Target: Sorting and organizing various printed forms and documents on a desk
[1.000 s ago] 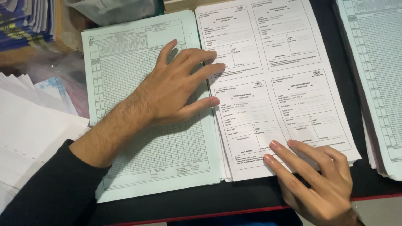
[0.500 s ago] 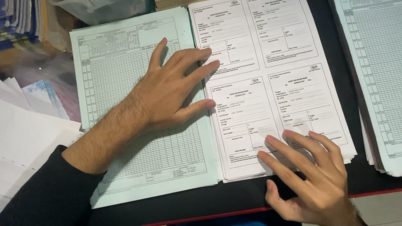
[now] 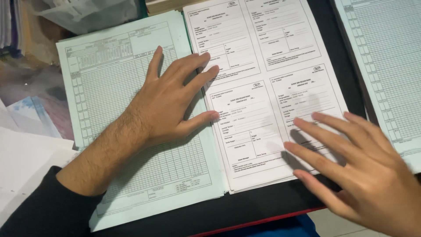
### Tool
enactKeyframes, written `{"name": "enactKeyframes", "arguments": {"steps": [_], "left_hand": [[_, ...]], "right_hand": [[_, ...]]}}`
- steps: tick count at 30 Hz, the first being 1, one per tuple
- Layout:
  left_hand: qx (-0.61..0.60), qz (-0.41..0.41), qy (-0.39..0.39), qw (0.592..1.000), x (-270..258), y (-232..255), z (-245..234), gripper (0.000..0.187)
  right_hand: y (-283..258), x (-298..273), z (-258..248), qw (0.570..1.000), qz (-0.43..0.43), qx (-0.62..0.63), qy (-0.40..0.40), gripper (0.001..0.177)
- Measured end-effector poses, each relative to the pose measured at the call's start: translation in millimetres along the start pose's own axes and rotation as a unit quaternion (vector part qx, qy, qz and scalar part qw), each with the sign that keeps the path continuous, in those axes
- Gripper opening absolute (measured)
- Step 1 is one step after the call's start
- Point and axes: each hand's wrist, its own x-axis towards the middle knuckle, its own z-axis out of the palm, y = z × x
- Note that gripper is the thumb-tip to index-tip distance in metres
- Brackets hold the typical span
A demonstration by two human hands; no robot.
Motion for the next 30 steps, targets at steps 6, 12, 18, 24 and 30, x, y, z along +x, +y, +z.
{"name": "enactKeyframes", "arguments": {"steps": [6, 12, 18, 24, 30], "left_hand": [[0.016, -0.012, 0.025, 0.999, 2, 6, 6, 0.081], [0.021, -0.021, 0.031, 0.999, 1, 8, 8, 0.083], [0.028, -0.023, 0.040, 0.999, 0, 8, 8, 0.084], [-0.001, -0.027, 0.042, 0.999, -1, 6, 10, 0.084], [-0.003, -0.033, 0.042, 0.999, -1, 4, 14, 0.086]], "right_hand": [[31, 29, -19, 0.993, -0.048, -0.081, -0.078, 0.060], [59, 73, -4, 0.981, -0.112, -0.097, -0.122, 0.077], [82, 113, 33, 0.966, -0.147, -0.010, -0.211, 0.115], [99, 138, 42, 0.929, -0.024, 0.077, -0.362, 0.132], [126, 134, 49, 0.933, -0.001, -0.010, -0.359, 0.162]]}}
